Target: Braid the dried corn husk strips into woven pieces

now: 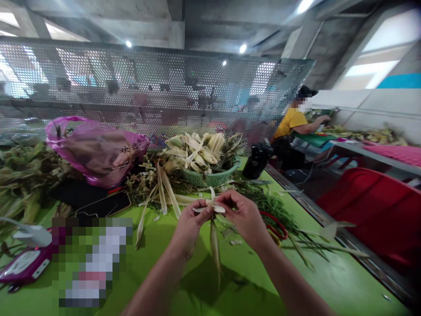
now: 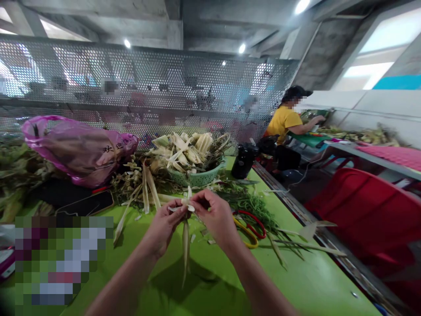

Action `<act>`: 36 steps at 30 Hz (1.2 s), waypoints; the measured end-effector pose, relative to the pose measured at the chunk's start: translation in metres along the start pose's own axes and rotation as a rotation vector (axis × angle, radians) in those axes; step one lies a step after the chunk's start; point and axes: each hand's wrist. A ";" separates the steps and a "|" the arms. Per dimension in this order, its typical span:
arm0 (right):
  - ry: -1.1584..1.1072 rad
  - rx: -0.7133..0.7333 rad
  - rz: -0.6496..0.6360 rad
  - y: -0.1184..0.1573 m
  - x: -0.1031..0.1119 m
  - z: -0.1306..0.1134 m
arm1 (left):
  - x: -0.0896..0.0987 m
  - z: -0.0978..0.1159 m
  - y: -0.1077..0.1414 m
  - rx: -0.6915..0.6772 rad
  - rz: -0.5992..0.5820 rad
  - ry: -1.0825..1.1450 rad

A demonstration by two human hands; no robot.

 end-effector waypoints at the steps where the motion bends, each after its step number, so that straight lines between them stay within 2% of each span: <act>1: 0.018 0.015 -0.003 0.000 0.000 0.001 | -0.001 -0.002 0.000 0.002 0.017 0.008; 7: 0.106 0.073 -0.025 0.001 -0.001 0.005 | -0.002 -0.006 0.001 -0.053 0.095 -0.033; 15: 0.188 0.203 -0.059 0.005 -0.001 -0.001 | -0.003 -0.002 0.002 -0.122 0.138 -0.172; 19: 0.194 0.234 0.025 0.006 -0.004 0.001 | -0.003 -0.001 0.002 -0.128 0.116 -0.189; 25: 0.100 0.129 0.107 0.006 -0.005 0.004 | -0.002 -0.001 0.002 -0.162 0.030 -0.295; 30: 0.086 0.140 0.092 0.005 0.000 0.001 | 0.001 0.000 0.001 -0.229 -0.036 -0.421; 32: 0.041 0.111 0.062 0.004 0.000 0.001 | 0.001 0.000 0.000 -0.236 -0.046 -0.410; 36: -0.146 -0.008 0.053 0.003 -0.003 0.007 | 0.000 0.001 0.002 -0.140 -0.008 -0.270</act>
Point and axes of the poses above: each hand's wrist, its own y-axis away from the middle knuckle, its own x-axis out of the back of the hand, z = x × y
